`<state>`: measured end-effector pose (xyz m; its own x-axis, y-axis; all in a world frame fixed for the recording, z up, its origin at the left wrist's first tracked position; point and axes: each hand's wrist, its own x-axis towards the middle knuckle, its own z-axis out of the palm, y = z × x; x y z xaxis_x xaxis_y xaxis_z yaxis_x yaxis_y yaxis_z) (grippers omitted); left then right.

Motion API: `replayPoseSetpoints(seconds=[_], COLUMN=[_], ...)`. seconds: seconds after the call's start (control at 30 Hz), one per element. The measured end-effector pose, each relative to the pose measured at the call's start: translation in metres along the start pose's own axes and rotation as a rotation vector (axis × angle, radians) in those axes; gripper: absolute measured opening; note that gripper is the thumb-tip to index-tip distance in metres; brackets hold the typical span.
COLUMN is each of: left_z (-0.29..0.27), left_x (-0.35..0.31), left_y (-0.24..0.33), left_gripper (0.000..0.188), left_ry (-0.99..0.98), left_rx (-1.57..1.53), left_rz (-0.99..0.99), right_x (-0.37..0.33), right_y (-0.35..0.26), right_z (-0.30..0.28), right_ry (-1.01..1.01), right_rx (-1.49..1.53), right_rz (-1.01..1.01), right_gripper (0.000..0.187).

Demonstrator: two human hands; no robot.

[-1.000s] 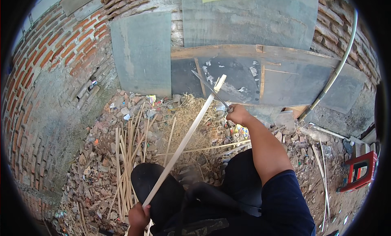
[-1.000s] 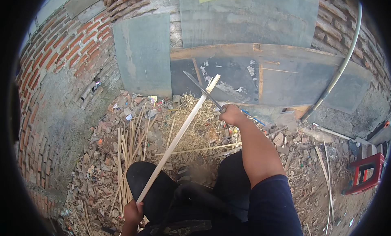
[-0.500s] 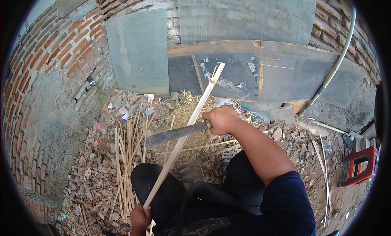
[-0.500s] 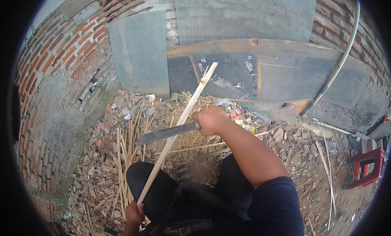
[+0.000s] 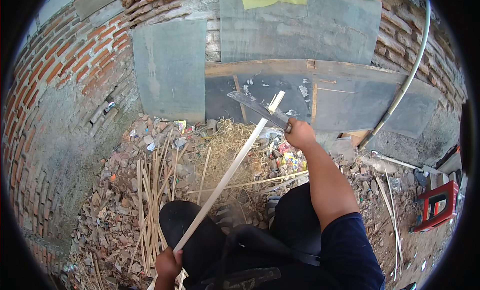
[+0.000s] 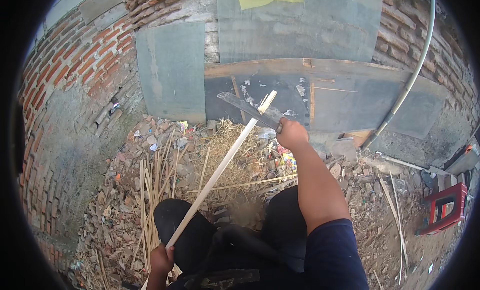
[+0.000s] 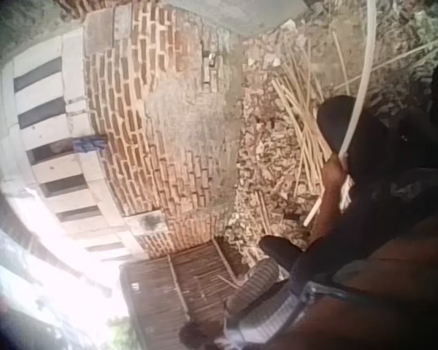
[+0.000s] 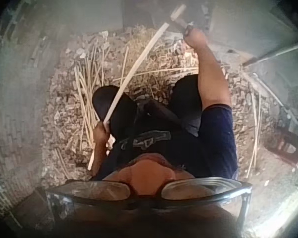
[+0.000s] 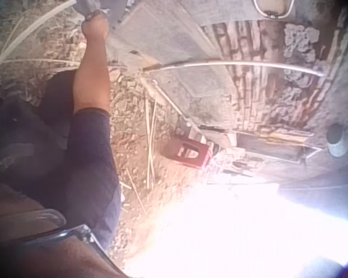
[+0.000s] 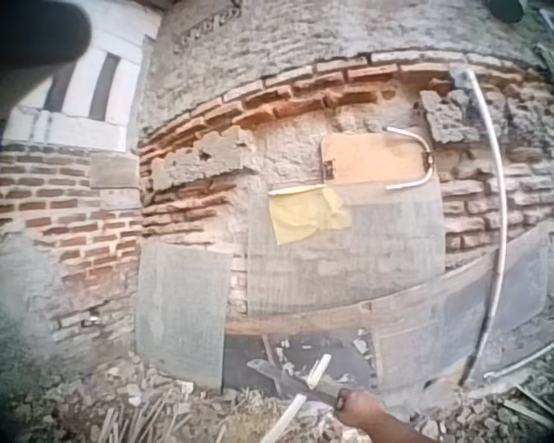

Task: The person holds a strip of bamboo and shaves along its surface using a knife.

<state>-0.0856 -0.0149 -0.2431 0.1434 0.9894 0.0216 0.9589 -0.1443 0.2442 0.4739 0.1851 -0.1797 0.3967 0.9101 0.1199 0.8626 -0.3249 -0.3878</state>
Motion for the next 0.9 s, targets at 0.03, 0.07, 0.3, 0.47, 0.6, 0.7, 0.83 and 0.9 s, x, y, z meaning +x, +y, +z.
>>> replayPoseSetpoints(seconds=[0.03, 0.07, 0.3, 0.47, 0.6, 0.7, 0.83, 0.9], left_z=[0.001, 0.003, 0.008, 0.007, 0.011, 0.011, 0.012, 0.011], left_x=[0.001, 0.0, -0.004, 0.001, 0.003, 0.004, 0.004, 0.004], left_y=[0.0, -0.001, -0.014, -0.017, -0.021, -0.023, -0.024, -0.021], left_gripper=[0.039, 0.039, 0.043, 0.044, 0.043, 0.043, 0.042, 0.042], left_ry=[0.012, 0.017, 0.027, 0.027, 0.028, 0.011, -0.008, -0.008], left_rx=[-0.001, -0.005, -0.049, -0.081, -0.11, -0.13, -0.102, -0.108], left_rz=[0.001, 0.002, 0.017, 0.061, 0.079, 0.074, 0.046, 0.032], right_x=[-0.001, -0.001, -0.016, -0.027, -0.028, -0.024, -0.024, -0.023], right_y=[-0.002, -0.002, 0.011, 0.044, 0.038, 0.03, 0.011, 0.01], right_z=[-0.006, -0.009, -0.052, -0.044, -0.044, -0.051, -0.046, -0.039], right_ry=[0.016, 0.021, 0.08, 0.284, 0.359, 0.331, 0.106, 0.038], right_rx=[-0.033, -0.036, -0.36, -0.41, -0.487, -0.484, -0.329, -0.235], right_rz=[0.004, 0.001, -0.239, -0.396, -0.338, -0.319, -0.169, -0.107], right_gripper=[0.025, 0.025, 0.029, 0.027, 0.023, 0.021, 0.025, 0.028])
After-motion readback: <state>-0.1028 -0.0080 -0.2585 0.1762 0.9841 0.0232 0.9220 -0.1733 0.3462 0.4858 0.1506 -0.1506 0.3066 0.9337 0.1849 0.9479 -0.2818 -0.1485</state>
